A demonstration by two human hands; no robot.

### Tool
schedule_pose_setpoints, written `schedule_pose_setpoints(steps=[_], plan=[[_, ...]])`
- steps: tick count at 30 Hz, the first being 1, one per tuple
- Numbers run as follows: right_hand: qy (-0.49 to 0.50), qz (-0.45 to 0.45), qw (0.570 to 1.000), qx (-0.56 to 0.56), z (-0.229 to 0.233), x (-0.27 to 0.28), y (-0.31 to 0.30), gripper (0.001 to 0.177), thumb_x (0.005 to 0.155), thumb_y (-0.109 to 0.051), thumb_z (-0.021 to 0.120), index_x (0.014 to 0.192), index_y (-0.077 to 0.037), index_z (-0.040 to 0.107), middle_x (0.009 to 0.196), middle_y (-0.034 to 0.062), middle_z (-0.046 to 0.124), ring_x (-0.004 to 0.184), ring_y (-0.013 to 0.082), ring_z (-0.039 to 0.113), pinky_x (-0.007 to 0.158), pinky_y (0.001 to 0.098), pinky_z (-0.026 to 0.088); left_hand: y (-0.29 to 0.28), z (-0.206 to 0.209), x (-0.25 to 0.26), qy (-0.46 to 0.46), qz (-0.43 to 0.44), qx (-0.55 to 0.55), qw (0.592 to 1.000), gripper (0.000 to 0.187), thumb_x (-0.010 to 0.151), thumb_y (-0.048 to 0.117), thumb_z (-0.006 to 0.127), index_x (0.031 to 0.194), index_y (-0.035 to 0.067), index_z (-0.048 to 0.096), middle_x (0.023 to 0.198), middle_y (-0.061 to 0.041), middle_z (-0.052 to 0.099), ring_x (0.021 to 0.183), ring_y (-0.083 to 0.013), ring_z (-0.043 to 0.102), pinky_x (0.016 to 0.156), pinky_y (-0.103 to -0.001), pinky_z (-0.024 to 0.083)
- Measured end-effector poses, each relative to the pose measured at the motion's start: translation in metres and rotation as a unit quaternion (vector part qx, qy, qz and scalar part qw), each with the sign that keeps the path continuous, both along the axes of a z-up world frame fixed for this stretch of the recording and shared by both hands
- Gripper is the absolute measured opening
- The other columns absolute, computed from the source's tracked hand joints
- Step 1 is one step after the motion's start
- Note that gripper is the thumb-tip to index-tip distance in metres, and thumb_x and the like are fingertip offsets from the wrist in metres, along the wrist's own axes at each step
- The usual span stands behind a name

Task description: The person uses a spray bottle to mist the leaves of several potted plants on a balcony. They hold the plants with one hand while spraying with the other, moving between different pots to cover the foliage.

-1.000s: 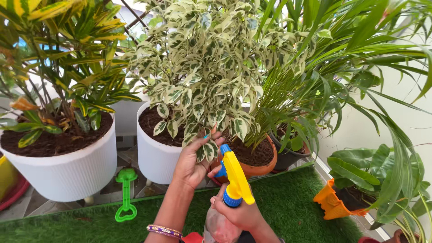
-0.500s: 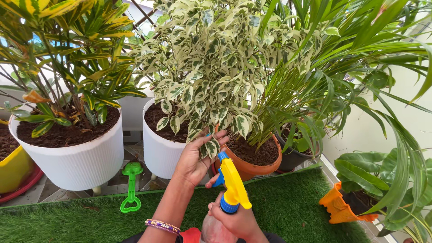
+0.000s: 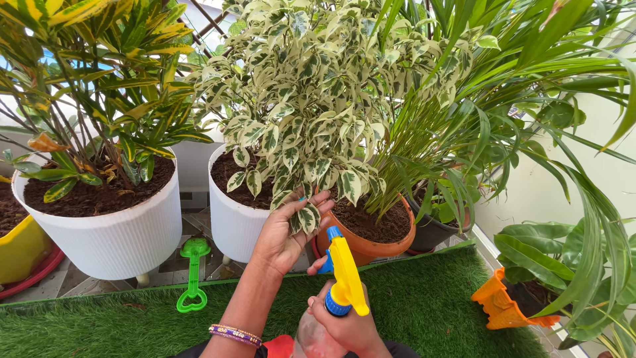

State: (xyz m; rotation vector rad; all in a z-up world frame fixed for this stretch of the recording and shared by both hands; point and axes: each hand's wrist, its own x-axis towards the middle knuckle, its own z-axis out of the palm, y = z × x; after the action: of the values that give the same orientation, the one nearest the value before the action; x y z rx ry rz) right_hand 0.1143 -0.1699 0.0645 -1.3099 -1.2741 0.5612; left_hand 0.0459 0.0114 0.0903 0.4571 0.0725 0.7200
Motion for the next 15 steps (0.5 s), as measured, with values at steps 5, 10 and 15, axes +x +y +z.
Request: schedule_pose_setpoints(steps=[5,10,15], plan=[[0.031,0.012,0.999,-0.013,-0.0053,0.0029,-0.0028,0.053,0.078,0.01,0.073,0.127,0.001,0.054,0.11,0.0118,0.071,0.064,0.0087,0.069,0.067,0.0279,0.06,0.0002,-0.0015,-0.0004,-0.001,0.001,0.005,1.0,0.041,0.097,0.009,0.047,0.138,0.005,0.042,0.139,-0.026,0.061,0.127,-0.0374,0.062,0.099,-0.047,0.056],[-0.006,0.01,1.0,-0.016,-0.0038,-0.0005,-0.0085,0.058,0.077,0.008,0.074,0.13,0.001,0.054,0.109,0.011,0.074,0.062,0.0066,0.066,0.066,0.0251,0.056,0.0021,-0.0071,0.0042,-0.008,0.002,0.009,1.0,0.042,0.099,0.009,0.046,0.14,-0.001,0.043,0.139,-0.026,0.061,0.127,-0.0379,0.062,0.1,-0.046,0.056],[-0.031,0.009,0.999,0.009,-0.0021,-0.003,-0.0095,0.055,0.077,0.008,0.073,0.128,0.002,0.055,0.113,0.0095,0.07,0.061,0.0069,0.065,0.064,0.0243,0.053,0.0032,-0.0087,0.0036,-0.014,-0.003,0.005,1.0,0.042,0.1,0.01,0.045,0.14,-0.004,0.045,0.14,-0.026,0.062,0.128,-0.0378,0.062,0.1,-0.046,0.056]])
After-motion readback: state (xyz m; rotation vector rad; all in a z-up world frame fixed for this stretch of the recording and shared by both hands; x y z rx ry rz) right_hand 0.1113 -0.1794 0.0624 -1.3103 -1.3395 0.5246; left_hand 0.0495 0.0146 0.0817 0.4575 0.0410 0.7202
